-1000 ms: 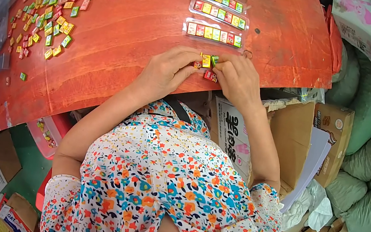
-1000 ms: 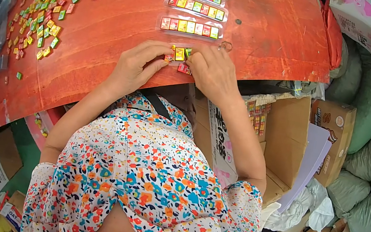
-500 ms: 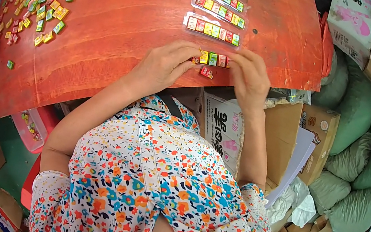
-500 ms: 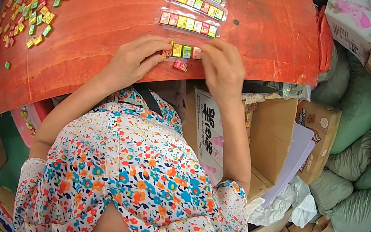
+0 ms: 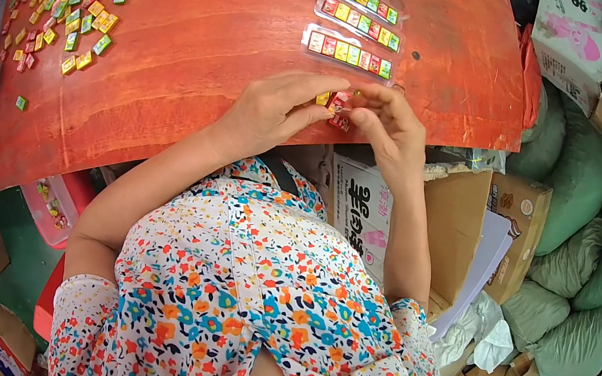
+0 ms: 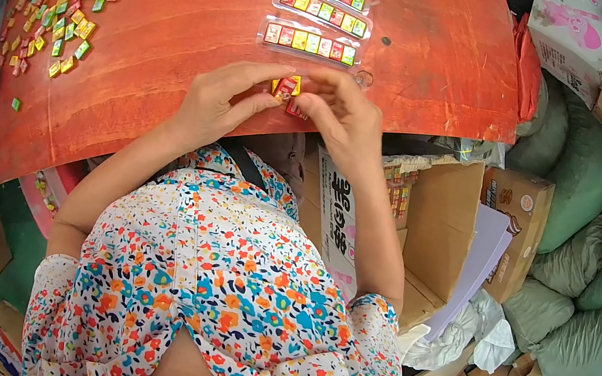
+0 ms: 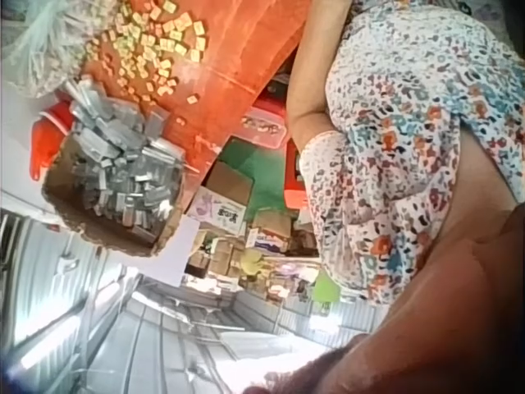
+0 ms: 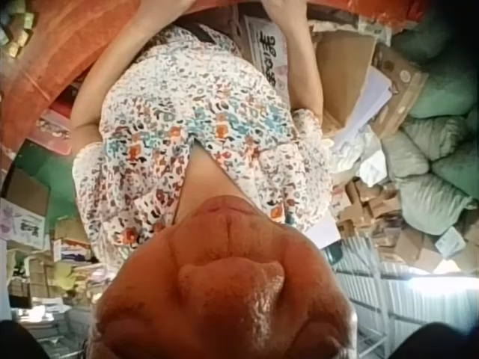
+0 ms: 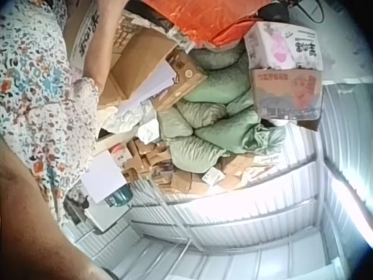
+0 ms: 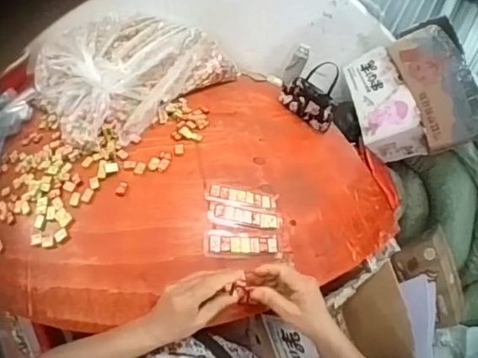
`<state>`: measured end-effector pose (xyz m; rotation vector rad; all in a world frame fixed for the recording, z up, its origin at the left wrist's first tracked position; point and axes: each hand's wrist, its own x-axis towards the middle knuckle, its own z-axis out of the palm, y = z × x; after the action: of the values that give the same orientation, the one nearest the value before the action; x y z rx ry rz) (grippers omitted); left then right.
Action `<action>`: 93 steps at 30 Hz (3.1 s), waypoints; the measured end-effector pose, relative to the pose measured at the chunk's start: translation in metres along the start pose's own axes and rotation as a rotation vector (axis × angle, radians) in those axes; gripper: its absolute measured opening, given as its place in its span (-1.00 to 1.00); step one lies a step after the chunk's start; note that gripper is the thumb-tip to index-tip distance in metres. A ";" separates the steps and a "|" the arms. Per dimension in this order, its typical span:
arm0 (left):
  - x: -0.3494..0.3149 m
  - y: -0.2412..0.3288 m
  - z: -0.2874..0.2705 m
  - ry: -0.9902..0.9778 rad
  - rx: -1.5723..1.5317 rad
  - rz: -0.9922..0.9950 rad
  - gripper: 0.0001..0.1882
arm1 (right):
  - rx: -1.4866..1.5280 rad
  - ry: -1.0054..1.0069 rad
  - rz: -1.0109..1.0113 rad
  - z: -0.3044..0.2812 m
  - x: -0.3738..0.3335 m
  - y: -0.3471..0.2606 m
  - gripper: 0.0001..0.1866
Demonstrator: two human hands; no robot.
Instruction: Sorting small colorful rectangular items into clear plastic containers and placing them into a cardboard box.
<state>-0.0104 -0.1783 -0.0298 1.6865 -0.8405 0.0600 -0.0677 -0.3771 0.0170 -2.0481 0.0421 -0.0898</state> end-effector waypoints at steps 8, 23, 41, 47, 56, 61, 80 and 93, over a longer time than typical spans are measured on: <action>0.011 -0.007 -0.005 -0.026 0.342 0.152 -0.54 | 0.309 0.013 0.249 0.003 0.017 -0.007 -0.82; -0.003 -0.009 -0.017 -0.264 0.513 0.192 -0.54 | -0.089 -0.018 -0.003 0.027 0.014 0.003 -0.86; -0.013 -0.009 -0.017 -0.207 0.519 0.201 -0.53 | -0.103 -0.024 0.121 0.030 0.020 0.003 -0.85; -0.013 -0.009 -0.016 -0.188 0.507 0.196 -0.53 | -0.379 0.060 -0.229 0.025 0.016 0.008 -0.82; -0.002 -0.005 -0.007 -0.253 0.625 0.272 -0.46 | -0.748 -0.076 -0.362 0.005 -0.016 -0.001 -0.74; -0.009 -0.014 -0.004 -0.227 0.564 0.252 -0.47 | -0.548 -0.040 -0.262 0.009 -0.020 0.009 -0.74; -0.006 -0.005 -0.017 -0.169 0.623 0.225 -0.49 | -0.530 0.315 0.068 -0.036 0.002 0.041 -0.78; -0.032 -0.001 -0.042 -0.173 0.648 0.150 -0.43 | -0.302 -0.161 -0.325 0.038 0.073 -0.023 -0.79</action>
<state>-0.0176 -0.1256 -0.0320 2.2506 -1.1583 0.3217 0.0083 -0.3384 0.0231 -2.3420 -0.4002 -0.1262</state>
